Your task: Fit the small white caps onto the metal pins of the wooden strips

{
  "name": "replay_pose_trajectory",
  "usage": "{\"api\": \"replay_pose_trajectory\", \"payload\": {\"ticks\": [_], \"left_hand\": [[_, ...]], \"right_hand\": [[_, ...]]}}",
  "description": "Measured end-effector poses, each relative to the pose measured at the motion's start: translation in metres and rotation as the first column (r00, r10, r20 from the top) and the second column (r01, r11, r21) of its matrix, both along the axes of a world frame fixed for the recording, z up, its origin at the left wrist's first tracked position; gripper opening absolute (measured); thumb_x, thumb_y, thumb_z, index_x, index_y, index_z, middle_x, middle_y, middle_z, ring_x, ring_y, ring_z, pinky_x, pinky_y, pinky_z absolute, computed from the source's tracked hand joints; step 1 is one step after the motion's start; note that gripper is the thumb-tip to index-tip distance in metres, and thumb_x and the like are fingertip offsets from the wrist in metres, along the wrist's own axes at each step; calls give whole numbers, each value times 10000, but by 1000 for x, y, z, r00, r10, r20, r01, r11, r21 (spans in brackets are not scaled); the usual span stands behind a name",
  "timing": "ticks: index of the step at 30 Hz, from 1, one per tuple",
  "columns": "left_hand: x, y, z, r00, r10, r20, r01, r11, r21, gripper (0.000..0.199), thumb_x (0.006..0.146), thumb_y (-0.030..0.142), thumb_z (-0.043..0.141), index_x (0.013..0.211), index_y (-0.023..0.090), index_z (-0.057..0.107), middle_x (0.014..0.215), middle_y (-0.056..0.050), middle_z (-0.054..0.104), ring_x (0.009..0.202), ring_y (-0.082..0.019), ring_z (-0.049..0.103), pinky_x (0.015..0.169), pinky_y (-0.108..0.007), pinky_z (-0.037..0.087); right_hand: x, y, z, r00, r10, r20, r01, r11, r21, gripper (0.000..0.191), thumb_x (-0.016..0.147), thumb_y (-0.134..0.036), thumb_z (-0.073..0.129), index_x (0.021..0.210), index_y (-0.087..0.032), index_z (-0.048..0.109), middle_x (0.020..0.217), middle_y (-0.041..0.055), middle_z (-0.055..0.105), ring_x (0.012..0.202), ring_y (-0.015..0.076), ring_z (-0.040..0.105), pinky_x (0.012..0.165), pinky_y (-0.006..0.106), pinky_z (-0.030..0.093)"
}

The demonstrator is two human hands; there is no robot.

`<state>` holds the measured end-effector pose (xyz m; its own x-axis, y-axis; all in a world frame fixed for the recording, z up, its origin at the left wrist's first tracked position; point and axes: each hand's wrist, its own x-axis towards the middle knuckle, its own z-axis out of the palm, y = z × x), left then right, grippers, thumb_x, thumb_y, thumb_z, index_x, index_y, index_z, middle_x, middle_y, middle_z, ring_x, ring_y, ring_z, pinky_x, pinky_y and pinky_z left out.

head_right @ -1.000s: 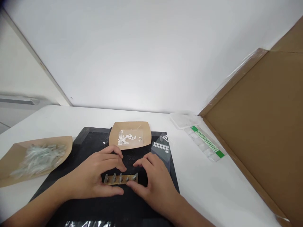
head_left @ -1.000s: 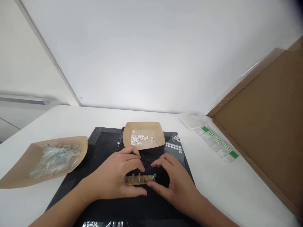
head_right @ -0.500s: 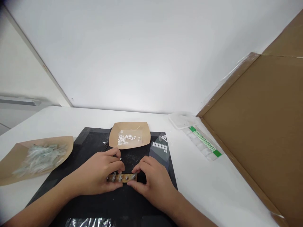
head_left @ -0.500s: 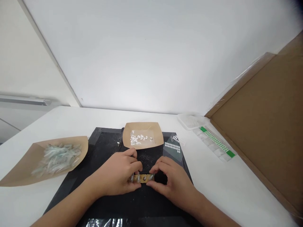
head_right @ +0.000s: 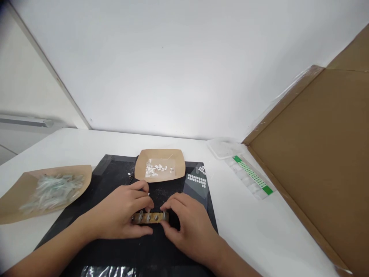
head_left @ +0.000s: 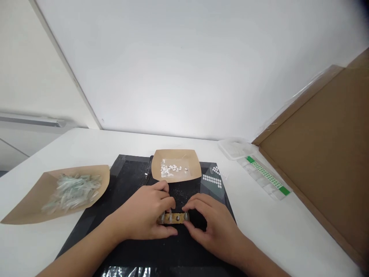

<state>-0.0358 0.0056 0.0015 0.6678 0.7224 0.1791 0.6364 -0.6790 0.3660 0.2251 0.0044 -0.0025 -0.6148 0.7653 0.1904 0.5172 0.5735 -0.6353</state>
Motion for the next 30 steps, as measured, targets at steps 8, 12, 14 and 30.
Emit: {"api": "replay_pose_trajectory", "payload": {"ticks": [8,12,14,30], "left_hand": [[-9,8,6,940,85,330,-189,936,298,114,1057,162,574,1076,194,681,949,-46,776,865,-186,681,816,-333,577],[-13,11,2,866,237,441,-409,843,350,167,1068,142,552,1165,200,675,1066,-59,806,960,-187,748,898,-328,601],[-15,12,1,819,348,455,-519,788,331,193,1091,181,520,1204,211,673,1134,-56,818,1027,-196,771,960,-340,604],[-24,22,7,559,653,512,-804,577,141,702,1046,222,459,1597,215,24,1692,-225,393,1300,-281,700,812,-375,650]], "right_hand": [[7,6,8,991,-127,-49,129,991,28,153,1060,-292,581,1022,-272,728,1050,44,770,1000,231,731,902,363,597],[15,15,3,967,-236,-100,242,969,57,305,1119,-353,463,1053,-280,751,1068,51,806,1003,250,765,898,384,622],[18,17,1,950,-288,-124,296,954,51,344,1131,-367,418,1143,-293,754,1125,44,818,1058,255,777,950,405,627],[21,24,11,866,-479,-144,473,878,-80,342,985,-568,673,857,-274,792,981,35,853,925,302,791,874,409,611]]}}
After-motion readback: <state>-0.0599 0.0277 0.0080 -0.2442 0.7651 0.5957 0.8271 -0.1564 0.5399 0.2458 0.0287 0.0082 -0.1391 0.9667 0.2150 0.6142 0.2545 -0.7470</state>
